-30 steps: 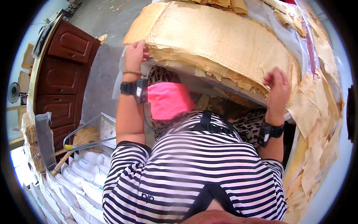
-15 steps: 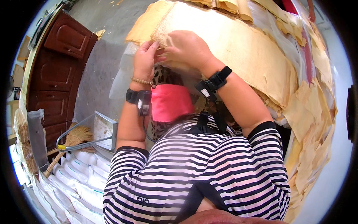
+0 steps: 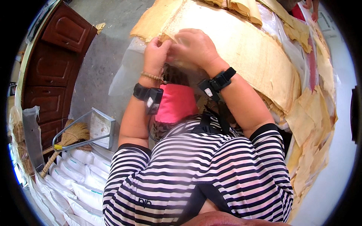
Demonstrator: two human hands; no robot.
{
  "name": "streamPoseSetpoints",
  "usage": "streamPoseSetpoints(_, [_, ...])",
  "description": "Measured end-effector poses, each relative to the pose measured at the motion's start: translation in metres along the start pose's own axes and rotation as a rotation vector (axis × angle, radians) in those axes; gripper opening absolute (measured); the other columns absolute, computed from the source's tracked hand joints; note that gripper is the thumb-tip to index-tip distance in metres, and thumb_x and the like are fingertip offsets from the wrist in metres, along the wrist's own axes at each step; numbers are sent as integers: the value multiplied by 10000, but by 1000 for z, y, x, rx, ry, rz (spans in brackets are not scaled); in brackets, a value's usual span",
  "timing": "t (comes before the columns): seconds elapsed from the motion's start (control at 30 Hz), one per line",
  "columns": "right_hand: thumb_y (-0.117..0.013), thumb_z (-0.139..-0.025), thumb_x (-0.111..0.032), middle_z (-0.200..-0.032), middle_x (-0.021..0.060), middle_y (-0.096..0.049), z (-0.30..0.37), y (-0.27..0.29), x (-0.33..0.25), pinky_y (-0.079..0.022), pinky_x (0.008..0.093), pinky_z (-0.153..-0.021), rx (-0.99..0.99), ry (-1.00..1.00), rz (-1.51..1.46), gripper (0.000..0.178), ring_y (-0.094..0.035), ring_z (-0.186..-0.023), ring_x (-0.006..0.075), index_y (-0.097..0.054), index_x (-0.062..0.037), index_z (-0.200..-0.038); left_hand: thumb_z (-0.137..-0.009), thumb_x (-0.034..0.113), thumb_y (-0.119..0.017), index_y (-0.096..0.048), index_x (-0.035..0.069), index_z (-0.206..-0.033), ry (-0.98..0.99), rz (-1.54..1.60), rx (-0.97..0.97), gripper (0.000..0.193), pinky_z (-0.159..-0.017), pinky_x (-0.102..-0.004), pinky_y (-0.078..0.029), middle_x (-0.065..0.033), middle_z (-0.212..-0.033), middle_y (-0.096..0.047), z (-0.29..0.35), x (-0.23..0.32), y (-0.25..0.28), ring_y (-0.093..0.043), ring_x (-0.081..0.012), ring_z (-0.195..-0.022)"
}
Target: The person sorts and stacks large, thin sheets of yellowish material by hand on a table, peeling them apart and smoothing them onto a stack.
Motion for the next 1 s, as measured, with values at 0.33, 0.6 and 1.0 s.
streamPoseSetpoints(0.33, [-661,-879,-271,-847,114,-740,9,8,22,-538,404,-740,229,-622,-641,238,-697,-786,324,-759,-65,-949,-939,171,-680,-586,-1,-1196,2,-56,32,323,-446,-237,-481,-43,-803,-658,-5,-8,0,-614,-121,-534])
streamPoseSetpoints(0.6, [-693,-836,-361,-910,126,-721,5,7,18,-555,413,-778,133,-393,103,315,-696,-832,318,-762,-111,-1013,-803,236,-745,-624,39,-1201,-861,-1450,424,460,-904,-436,-479,-162,-989,-683,28,44,-40,-639,-331,-1009])
streamPoseSetpoints(1.0, [-686,-962,-242,-746,-4,-653,26,66,31,-472,254,-592,605,-397,-810,250,-581,-657,83,-718,-13,-866,-870,266,-681,-706,131,-1063,-957,-1596,58,237,-917,-397,-450,-84,-1007,-669,11,34,-45,-634,-257,-934])
Point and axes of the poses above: each hand's wrist, its own z-axis away from the middle knuckle, its own y-axis out of the back of the hand, x = y × z, the point moved 3 cm from there along -z, towards the middle knuckle
